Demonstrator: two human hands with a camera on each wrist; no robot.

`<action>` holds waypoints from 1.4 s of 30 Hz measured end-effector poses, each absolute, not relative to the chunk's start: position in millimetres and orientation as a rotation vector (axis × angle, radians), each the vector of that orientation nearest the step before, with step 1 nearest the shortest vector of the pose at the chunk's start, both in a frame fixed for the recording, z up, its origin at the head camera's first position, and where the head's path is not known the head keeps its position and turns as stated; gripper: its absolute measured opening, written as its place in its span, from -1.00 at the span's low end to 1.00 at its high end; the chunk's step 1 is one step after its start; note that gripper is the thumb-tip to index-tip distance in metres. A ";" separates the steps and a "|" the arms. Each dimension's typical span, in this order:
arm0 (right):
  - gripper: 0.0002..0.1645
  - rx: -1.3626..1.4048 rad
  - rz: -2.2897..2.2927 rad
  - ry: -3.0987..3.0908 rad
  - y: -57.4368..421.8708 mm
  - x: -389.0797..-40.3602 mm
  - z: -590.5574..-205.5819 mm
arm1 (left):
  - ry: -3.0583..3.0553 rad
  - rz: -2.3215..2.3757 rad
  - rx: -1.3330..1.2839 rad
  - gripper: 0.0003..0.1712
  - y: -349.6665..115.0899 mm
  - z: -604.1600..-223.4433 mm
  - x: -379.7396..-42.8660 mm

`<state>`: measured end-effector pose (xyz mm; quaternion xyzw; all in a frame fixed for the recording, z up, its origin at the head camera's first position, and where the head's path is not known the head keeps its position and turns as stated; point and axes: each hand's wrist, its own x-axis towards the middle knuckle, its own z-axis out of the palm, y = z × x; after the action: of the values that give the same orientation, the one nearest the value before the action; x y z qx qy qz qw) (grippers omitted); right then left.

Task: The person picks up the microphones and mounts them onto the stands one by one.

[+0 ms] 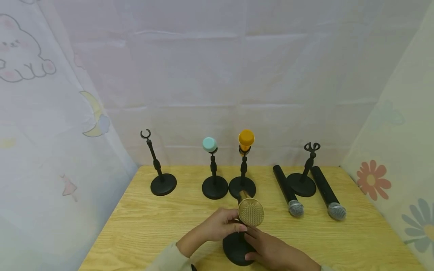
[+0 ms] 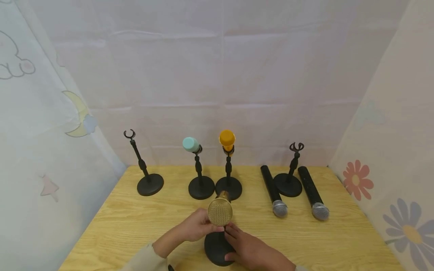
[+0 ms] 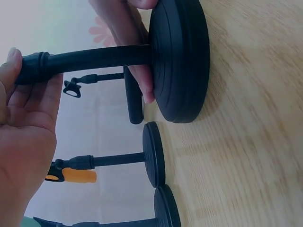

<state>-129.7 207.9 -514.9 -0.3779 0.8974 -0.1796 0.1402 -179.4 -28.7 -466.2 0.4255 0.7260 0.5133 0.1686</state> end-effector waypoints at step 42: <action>0.00 -0.789 -0.317 2.768 197.9 -116.4 -506.9 | 2.704 0.437 1.092 -0.20 -47.7 -504.3 -147.3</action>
<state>-116.4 197.9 -506.9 -0.2704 0.9487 -0.1086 0.1225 -147.3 -47.7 -504.3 0.3687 0.9127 0.1475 0.0962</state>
